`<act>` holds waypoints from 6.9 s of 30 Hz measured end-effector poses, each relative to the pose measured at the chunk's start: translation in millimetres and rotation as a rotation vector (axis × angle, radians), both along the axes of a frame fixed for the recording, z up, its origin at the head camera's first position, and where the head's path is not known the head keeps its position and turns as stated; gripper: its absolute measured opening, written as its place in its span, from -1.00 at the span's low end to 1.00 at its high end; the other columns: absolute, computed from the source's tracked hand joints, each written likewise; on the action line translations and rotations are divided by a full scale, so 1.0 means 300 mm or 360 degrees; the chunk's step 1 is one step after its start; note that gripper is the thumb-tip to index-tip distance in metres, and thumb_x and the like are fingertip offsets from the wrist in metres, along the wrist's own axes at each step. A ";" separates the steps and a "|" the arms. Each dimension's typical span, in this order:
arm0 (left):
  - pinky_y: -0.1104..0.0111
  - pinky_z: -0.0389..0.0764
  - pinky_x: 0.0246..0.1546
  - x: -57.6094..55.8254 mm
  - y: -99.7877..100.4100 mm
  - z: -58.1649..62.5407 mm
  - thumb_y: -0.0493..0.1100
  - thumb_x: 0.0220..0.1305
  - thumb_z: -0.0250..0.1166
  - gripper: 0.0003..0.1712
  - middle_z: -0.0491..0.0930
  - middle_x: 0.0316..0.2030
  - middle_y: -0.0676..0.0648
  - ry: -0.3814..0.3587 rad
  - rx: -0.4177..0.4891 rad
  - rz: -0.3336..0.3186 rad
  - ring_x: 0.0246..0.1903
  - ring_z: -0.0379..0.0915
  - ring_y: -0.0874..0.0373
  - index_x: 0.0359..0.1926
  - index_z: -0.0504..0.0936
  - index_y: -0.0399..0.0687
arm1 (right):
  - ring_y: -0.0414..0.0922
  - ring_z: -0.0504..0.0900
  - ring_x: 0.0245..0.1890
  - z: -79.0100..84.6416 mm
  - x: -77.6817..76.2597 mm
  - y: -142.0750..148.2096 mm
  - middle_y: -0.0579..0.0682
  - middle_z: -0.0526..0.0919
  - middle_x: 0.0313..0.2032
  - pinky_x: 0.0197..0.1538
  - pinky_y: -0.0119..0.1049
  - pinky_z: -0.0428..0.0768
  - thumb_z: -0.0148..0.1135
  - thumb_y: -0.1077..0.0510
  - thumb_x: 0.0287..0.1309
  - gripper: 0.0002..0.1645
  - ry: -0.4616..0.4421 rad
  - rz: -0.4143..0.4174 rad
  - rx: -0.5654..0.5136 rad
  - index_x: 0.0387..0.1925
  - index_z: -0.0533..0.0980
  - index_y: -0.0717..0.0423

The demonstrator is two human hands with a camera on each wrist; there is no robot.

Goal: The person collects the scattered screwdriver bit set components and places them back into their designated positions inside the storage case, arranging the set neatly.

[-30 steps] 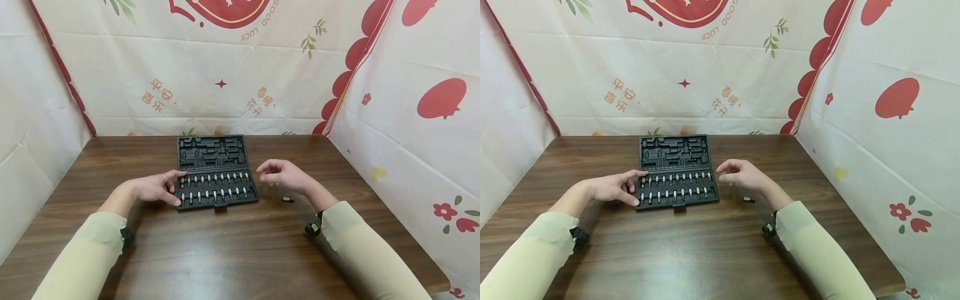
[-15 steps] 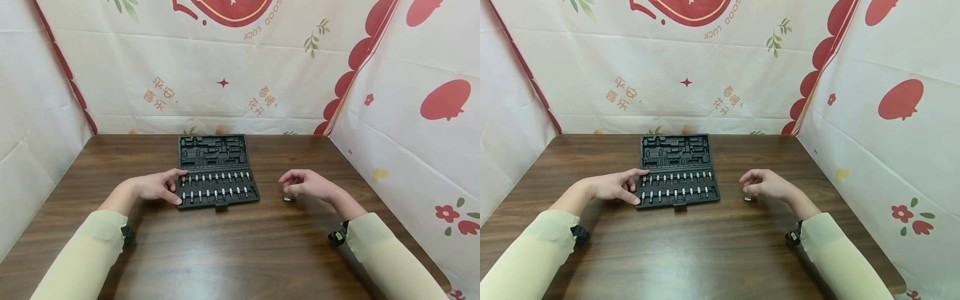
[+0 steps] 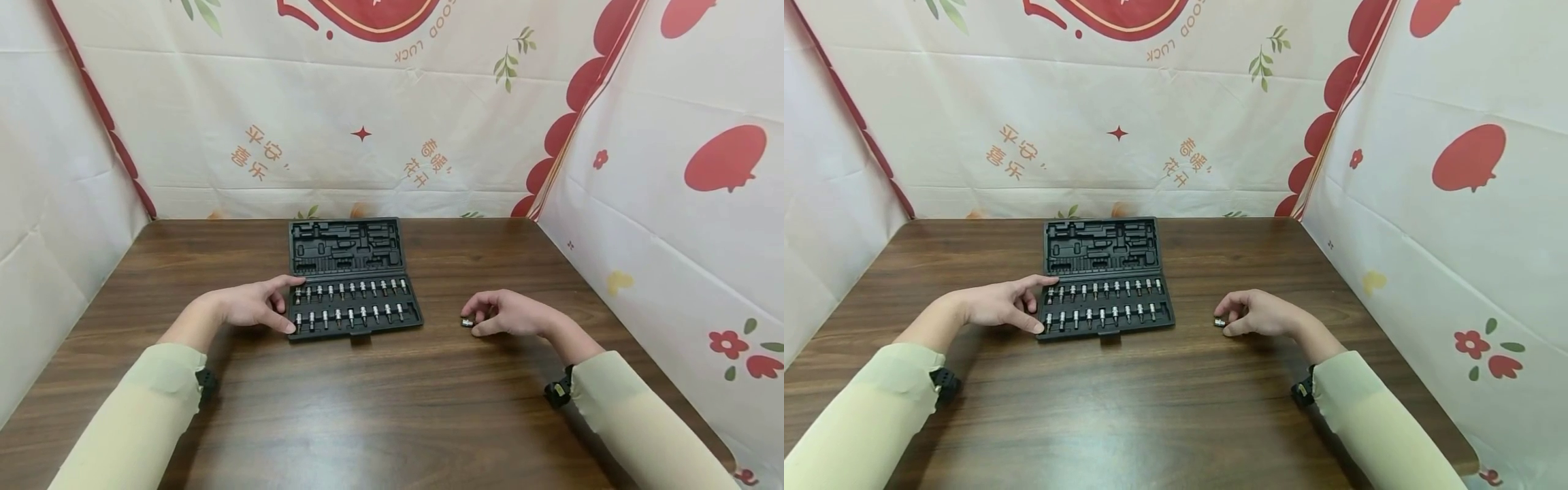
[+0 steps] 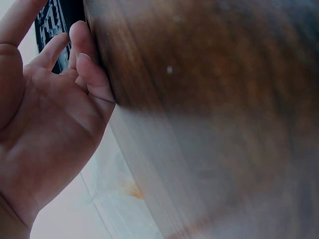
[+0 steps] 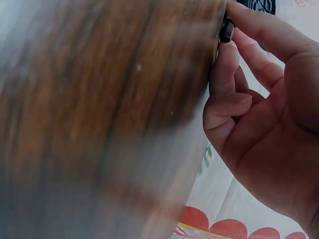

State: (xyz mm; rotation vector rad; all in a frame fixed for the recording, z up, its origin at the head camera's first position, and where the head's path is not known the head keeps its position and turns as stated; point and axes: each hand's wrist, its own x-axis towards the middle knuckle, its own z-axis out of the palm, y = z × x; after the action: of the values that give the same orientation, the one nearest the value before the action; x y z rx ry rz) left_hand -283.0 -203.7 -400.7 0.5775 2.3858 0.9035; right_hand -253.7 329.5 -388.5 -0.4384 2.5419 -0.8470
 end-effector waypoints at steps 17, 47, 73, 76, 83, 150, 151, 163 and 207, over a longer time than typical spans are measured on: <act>0.21 0.47 -0.08 0.009 -0.001 0.013 0.05 0.30 0.63 0.26 0.44 -0.04 -0.15 -0.0007 0.0025 -0.0020 -0.11 0.38 0.02 0.78 0.02 0.04 | -0.04 0.60 -0.24 -0.029 -0.035 -0.056 0.02 0.66 -0.15 -0.21 -0.24 0.65 0.37 0.06 0.54 -0.77 0.0028 0.0034 -0.0107 0.13 0.66 -0.07; 0.21 0.47 -0.08 0.012 0.001 0.019 0.04 0.31 0.63 0.25 0.44 -0.04 -0.15 0.0003 0.0034 -0.0024 -0.11 0.38 0.02 0.77 0.03 0.01 | -0.09 0.50 -0.34 0.030 -0.060 -0.242 0.09 0.60 -0.11 -0.28 -0.30 0.55 0.31 -0.01 0.58 -0.55 -0.0112 -0.0240 -0.0580 0.26 0.54 0.20; 0.21 0.48 -0.08 0.008 -0.001 0.011 0.06 0.31 0.63 0.25 0.46 -0.03 -0.16 0.0014 0.0027 -0.0032 -0.12 0.41 0.02 0.77 0.03 0.03 | -0.16 0.56 -0.44 -0.009 -0.091 -0.397 -0.05 0.73 -0.35 -0.29 -0.27 0.56 0.46 0.13 0.44 -0.91 0.0164 -0.0130 -0.0101 -0.14 0.76 0.07; 0.21 0.48 -0.08 0.009 -0.001 0.013 0.05 0.31 0.62 0.25 0.45 -0.03 -0.16 0.0009 0.0029 -0.0032 -0.12 0.40 0.02 0.77 0.03 0.02 | -0.15 0.56 -0.42 -0.012 -0.095 -0.400 -0.05 0.74 -0.33 -0.27 -0.27 0.58 0.46 0.13 0.45 -0.91 0.0156 -0.0158 -0.0080 -0.15 0.78 0.07; 0.21 0.48 -0.09 0.008 -0.003 0.013 0.05 0.31 0.63 0.25 0.45 -0.03 -0.16 -0.0002 0.0036 -0.0032 -0.12 0.40 0.02 0.77 0.03 0.02 | -0.11 0.60 -0.32 0.005 -0.114 -0.422 -0.02 0.69 -0.25 -0.19 -0.26 0.61 0.43 0.13 0.49 -0.87 0.0018 -0.0254 0.0002 -0.13 0.73 0.13; 0.19 0.45 -0.05 0.004 -0.006 0.020 0.07 0.33 0.61 0.25 0.44 -0.03 -0.16 -0.0027 0.0024 -0.0049 -0.09 0.38 0.01 0.78 0.00 0.03 | -0.25 0.67 -0.50 0.058 -0.211 -0.470 -0.03 0.74 -0.40 -0.36 -0.41 0.61 0.27 0.19 0.59 -0.73 -0.0603 -0.0391 0.0143 0.15 0.63 0.28; 0.19 0.44 -0.05 0.004 -0.006 0.020 0.07 0.33 0.61 0.25 0.44 -0.03 -0.16 -0.0025 0.0027 -0.0054 -0.09 0.38 0.01 0.78 0.00 0.03 | -0.25 0.66 -0.50 0.058 -0.210 -0.469 -0.03 0.74 -0.41 -0.36 -0.41 0.61 0.28 0.19 0.59 -0.72 -0.0605 -0.0393 0.0138 0.15 0.63 0.28; 0.19 0.44 -0.08 -0.003 -0.008 0.026 0.05 0.35 0.59 0.25 0.43 -0.03 -0.15 -0.0017 0.0039 -0.0073 -0.11 0.37 0.02 0.79 -0.02 0.01 | -0.21 0.71 -0.43 0.060 -0.206 -0.451 0.02 0.78 -0.14 -0.31 -0.39 0.64 0.27 0.18 0.59 -0.74 -0.0629 -0.0426 0.0054 0.13 0.62 0.26; 0.21 0.56 -0.19 0.008 -0.016 0.011 0.03 0.37 0.57 0.23 0.56 -0.06 -0.15 -0.0010 0.0106 -0.0019 -0.24 0.49 0.06 0.79 -0.03 0.00 | -0.19 0.74 -0.45 0.004 -0.152 -0.361 0.01 0.69 -0.32 -0.30 -0.33 0.71 0.34 -0.13 0.56 -0.50 -0.0535 -0.0322 -0.0203 0.10 0.59 0.25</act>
State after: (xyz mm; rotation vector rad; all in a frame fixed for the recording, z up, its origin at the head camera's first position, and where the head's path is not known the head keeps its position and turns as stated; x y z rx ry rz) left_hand -280.5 -208.5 -397.3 0.6131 2.3518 0.9816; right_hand -299.4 221.2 -387.5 -0.0659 2.2529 -1.0625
